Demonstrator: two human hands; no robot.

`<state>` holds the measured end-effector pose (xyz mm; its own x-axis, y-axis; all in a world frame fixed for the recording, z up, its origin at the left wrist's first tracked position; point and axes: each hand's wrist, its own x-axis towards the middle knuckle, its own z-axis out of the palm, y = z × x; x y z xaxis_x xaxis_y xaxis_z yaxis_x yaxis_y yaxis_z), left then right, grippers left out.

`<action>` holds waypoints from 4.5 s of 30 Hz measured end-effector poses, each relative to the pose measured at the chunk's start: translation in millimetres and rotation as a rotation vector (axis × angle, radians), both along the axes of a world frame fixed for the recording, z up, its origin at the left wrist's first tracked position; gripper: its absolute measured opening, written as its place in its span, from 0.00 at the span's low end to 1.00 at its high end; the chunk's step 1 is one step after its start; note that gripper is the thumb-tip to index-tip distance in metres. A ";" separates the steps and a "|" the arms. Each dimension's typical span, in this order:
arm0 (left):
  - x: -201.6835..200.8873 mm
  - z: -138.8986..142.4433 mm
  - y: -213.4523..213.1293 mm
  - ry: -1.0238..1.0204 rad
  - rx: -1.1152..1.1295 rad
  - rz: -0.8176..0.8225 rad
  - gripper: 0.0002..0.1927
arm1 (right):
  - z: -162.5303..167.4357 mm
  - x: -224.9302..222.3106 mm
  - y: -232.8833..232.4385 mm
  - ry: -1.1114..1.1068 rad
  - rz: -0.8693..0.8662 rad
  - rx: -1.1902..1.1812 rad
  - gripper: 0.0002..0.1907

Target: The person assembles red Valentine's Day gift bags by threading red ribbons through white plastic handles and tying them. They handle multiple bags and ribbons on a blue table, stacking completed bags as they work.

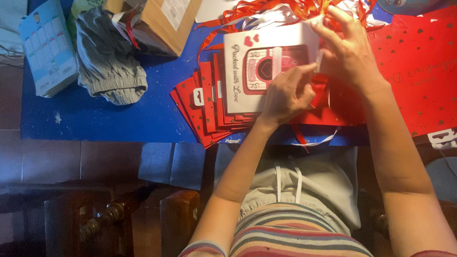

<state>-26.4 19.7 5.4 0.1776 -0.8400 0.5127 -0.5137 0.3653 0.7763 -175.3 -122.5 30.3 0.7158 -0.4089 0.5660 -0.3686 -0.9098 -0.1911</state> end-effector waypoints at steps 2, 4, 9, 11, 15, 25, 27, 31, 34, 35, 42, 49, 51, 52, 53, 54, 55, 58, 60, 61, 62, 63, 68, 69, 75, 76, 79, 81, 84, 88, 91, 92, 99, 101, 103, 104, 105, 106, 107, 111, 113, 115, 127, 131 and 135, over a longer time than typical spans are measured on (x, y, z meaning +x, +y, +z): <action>0.2 9.3 4.0 -0.033 0.033 -0.112 0.21 | 2.5 -4.1 9.1 0.020 -0.027 0.006 0.31; -1.3 20.8 9.7 -0.205 -0.015 -0.051 0.21 | 6.6 -5.8 11.7 0.018 -0.001 -0.067 0.28; -5.3 41.7 49.8 -0.307 -0.486 0.080 0.14 | -2.8 -12.7 13.1 -0.207 -0.024 0.334 0.18; -7.1 42.7 64.3 -0.375 -0.779 0.105 0.13 | -16.9 -12.5 14.2 -0.439 -0.070 0.760 0.15; -11.9 36.0 51.7 -0.290 -0.745 0.156 0.12 | -39.9 -15.5 27.0 -0.645 0.023 1.105 0.14; -14.0 23.1 -1.8 -0.006 -0.058 0.224 0.12 | -6.8 -45.0 71.0 -0.277 -0.358 1.064 0.42; -12.7 16.7 -15.3 -0.051 0.025 0.214 0.12 | -1.4 -48.0 70.0 -0.241 -0.341 0.860 0.48; -13.5 4.3 -36.2 -0.209 0.161 0.223 0.10 | 1.3 -50.3 65.3 -0.073 -0.385 0.552 0.33; -18.4 -1.9 -44.6 -0.198 0.244 0.175 0.10 | -3.9 -48.7 60.3 -0.032 -0.395 0.292 0.19; -19.9 -3.3 -46.3 -0.173 0.272 0.146 0.10 | -6.9 -47.8 57.8 -0.028 -0.377 0.152 0.15; -25.0 -4.8 -42.1 -0.241 0.310 0.167 0.12 | -25.7 -42.7 21.1 -0.423 -0.125 1.101 0.13; -24.8 10.0 -75.8 -0.269 0.342 0.165 0.15 | -27.3 -22.3 0.2 -0.562 0.086 0.859 0.29; -21.8 14.3 -84.4 -0.240 0.348 0.124 0.14 | -25.9 -20.0 -7.0 -0.635 0.133 0.941 0.31; -21.7 13.1 -83.9 -0.204 0.337 0.102 0.14 | -28.5 -21.0 -5.8 -0.683 0.170 0.999 0.31; -22.2 10.8 -82.0 -0.167 0.334 0.075 0.13 | -30.4 -23.0 -3.4 -0.731 0.199 1.063 0.32; -22.5 9.7 -81.6 -0.149 0.335 0.082 0.13 | -32.2 -24.6 -3.2 -0.696 0.162 1.063 0.28; -22.9 8.0 -81.3 -0.132 0.337 0.089 0.12 | -35.2 -26.0 -2.6 -0.660 0.124 1.065 0.24; -23.6 4.9 -79.8 -0.111 0.263 0.107 0.11 | -42.4 -30.8 -1.9 -0.630 0.073 1.115 0.17; -23.2 4.3 -80.1 -0.065 0.232 0.094 0.10 | -45.2 -33.7 -3.5 -0.613 0.050 1.131 0.13; -22.6 3.8 -78.9 -0.021 0.242 0.075 0.09 | -46.7 -34.8 -3.2 -0.595 0.034 1.126 0.12; -21.8 3.5 -77.9 0.023 0.251 0.059 0.09 | -47.9 -34.9 -2.8 -0.575 0.021 1.121 0.11; -21.1 2.6 -76.4 0.034 0.233 0.062 0.09 | -49.5 -35.0 -1.3 -0.569 -0.006 1.154 0.10; -17.8 -1.8 -75.6 0.067 0.176 0.096 0.09 | -54.2 -33.5 0.3 -0.536 -0.002 1.073 0.07; -17.7 -3.0 -74.6 0.099 0.156 0.096 0.09 | -55.3 -33.8 1.7 -0.545 -0.005 1.083 0.07; -16.6 -6.5 -72.7 0.287 0.116 0.070 0.09 | -55.5 -40.4 -0.9 -0.653 0.015 1.061 0.05; -16.2 -6.3 -72.5 0.379 0.099 0.021 0.08 | -54.6 -41.7 -2.1 -0.678 0.008 1.059 0.05; -16.7 -3.9 -74.0 0.489 0.101 -0.003 0.07 | -52.7 -39.6 -5.0 -0.709 -0.017 1.060 0.05; -19.2 -2.3 -75.1 0.432 0.152 0.051 0.07 | -52.1 -36.5 -4.3 -0.740 0.002 1.050 0.07; -24.5 0.7 -75.9 0.221 0.200 0.132 0.11 | -52.2 -31.1 -3.2 -0.781 0.054 1.030 0.12; -24.8 2.0 -70.2 0.082 0.166 0.107 0.12 | -54.4 -29.7 -1.8 -0.775 0.071 1.028 0.16; -22.2 2.2 -67.2 0.099 0.146 0.086 0.17 | -56.9 -28.1 -2.0 -0.678 0.028 0.943 0.18; -21.4 2.0 -65.2 0.104 0.129 0.080 0.18 | -57.6 -28.2 -1.0 -0.624 -0.002 0.902 0.18; -17.5 -0.7 -61.8 0.090 0.123 0.108 0.08 | -66.6 -27.7 10.0 -0.641 -0.009 0.999 0.12; -17.1 -2.4 -62.7 0.131 0.102 0.099 0.07 | -69.3 -29.2 7.5 -0.594 -0.006 0.932 0.13; -16.6 -4.8 -62.9 0.108 0.054 0.117 0.07 | -72.9 -30.1 5.8 -0.561 -0.009 0.878 0.14; -16.8 -6.0 -63.5 0.097 0.030 0.125 0.07 | -74.3 -30.9 4.9 -0.545 -0.013 0.851 0.14; -16.7 -7.1 -64.2 0.135 0.055 0.124 0.07 | -75.7 -31.5 4.1 -0.535 -0.024 0.835 0.14; -16.4 -7.3 -64.4 0.173 0.080 0.122 0.07 | -77.1 -31.7 4.2 -0.525 -0.036 0.819 0.14; -16.2 -7.5 -65.6 0.211 0.106 0.120 0.07 | -78.1 -32.1 3.3 -0.516 -0.049 0.803 0.14; -15.1 -8.1 -66.5 0.243 0.085 0.119 0.09 | -80.1 -33.5 1.9 -0.508 -0.019 0.812 0.13; -16.8 -5.1 -66.0 0.241 0.069 0.138 0.10 | -81.0 -34.3 1.7 -0.521 0.006 0.873 0.12; -17.7 -3.3 -60.9 0.141 0.038 0.153 0.15 | -80.7 -34.3 1.6 -0.474 0.010 0.764 0.11; -17.3 -22.4 -66.0 0.469 0.221 0.130 0.09 | -70.8 -31.7 4.4 -0.464 -0.036 0.645 0.12; -18.2 -19.5 -63.0 0.397 0.101 0.118 0.13 | -72.8 -33.5 2.0 -0.453 -0.027 0.626 0.11; -19.5 -9.4 -60.2 0.130 0.039 0.150 0.19 | -74.9 -32.6 3.0 -0.474 -0.038 0.677 0.11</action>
<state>-45.9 -40.4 -4.0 0.3643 -0.8180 0.4452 -0.4548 0.2609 0.8515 -208.0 -119.5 -44.7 0.4416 -0.7891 0.4270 -0.1390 -0.5304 -0.8363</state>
